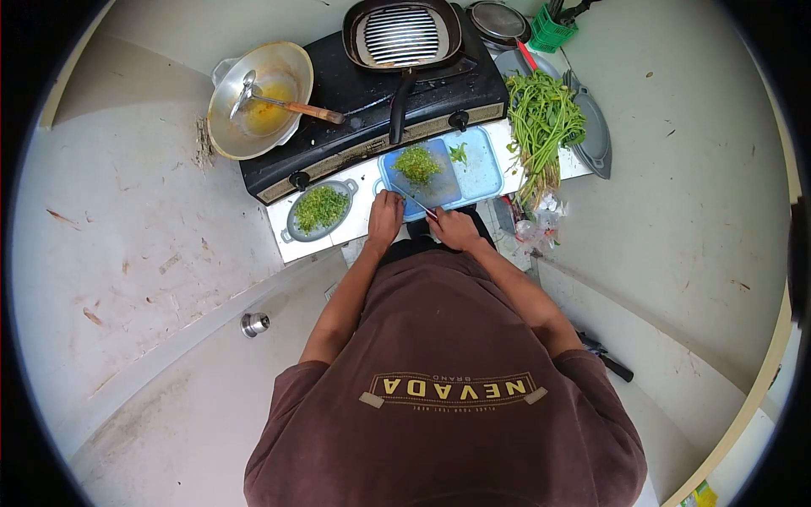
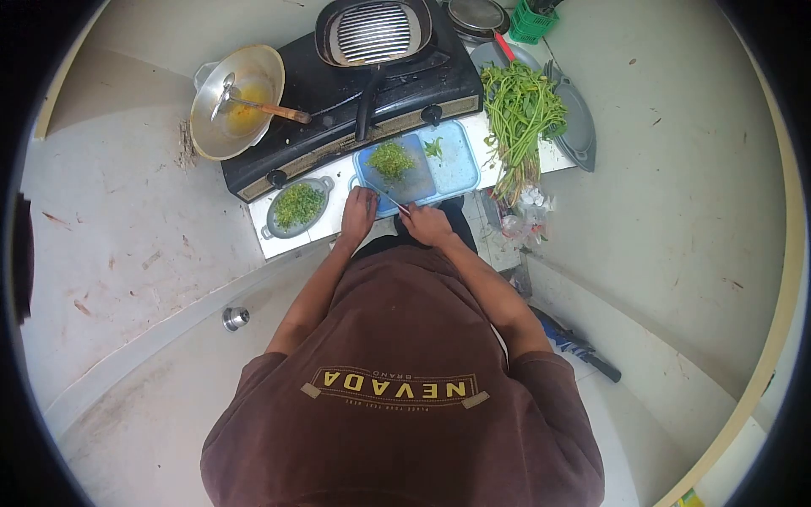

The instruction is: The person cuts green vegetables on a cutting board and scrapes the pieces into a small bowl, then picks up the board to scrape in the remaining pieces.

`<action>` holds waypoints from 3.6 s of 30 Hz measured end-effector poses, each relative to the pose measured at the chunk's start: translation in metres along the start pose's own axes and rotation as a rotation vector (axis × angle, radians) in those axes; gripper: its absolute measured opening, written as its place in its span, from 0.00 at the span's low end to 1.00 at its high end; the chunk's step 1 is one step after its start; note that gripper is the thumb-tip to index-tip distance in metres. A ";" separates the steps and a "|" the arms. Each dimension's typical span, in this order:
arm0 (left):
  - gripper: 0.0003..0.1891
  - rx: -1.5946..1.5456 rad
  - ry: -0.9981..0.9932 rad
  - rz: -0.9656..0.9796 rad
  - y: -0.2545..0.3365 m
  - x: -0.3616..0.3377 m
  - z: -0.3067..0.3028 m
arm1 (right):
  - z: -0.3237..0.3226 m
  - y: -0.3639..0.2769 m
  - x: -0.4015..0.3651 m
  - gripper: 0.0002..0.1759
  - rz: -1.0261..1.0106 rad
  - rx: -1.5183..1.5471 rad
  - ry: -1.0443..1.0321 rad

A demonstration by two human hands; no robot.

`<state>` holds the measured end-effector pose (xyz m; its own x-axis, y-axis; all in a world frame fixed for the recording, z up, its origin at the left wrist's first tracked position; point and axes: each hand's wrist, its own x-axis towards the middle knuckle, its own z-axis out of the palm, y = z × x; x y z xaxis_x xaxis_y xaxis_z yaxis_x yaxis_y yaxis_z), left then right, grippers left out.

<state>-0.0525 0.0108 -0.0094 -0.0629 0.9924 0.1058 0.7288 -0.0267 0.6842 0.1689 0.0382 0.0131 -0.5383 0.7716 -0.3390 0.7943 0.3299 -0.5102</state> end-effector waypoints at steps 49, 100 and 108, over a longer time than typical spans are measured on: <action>0.04 -0.120 0.063 -0.165 0.012 0.003 0.007 | -0.002 0.004 -0.005 0.28 0.030 0.113 -0.047; 0.04 -0.088 0.120 0.011 0.004 -0.005 0.001 | 0.013 -0.002 -0.010 0.27 0.015 -0.022 -0.010; 0.04 -0.145 0.054 -0.113 0.004 0.000 -0.003 | 0.005 -0.006 -0.012 0.26 0.021 -0.036 -0.021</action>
<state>-0.0516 0.0106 -0.0039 -0.1786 0.9822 0.0581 0.6096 0.0641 0.7901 0.1687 0.0242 0.0164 -0.5266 0.7672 -0.3662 0.8152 0.3334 -0.4736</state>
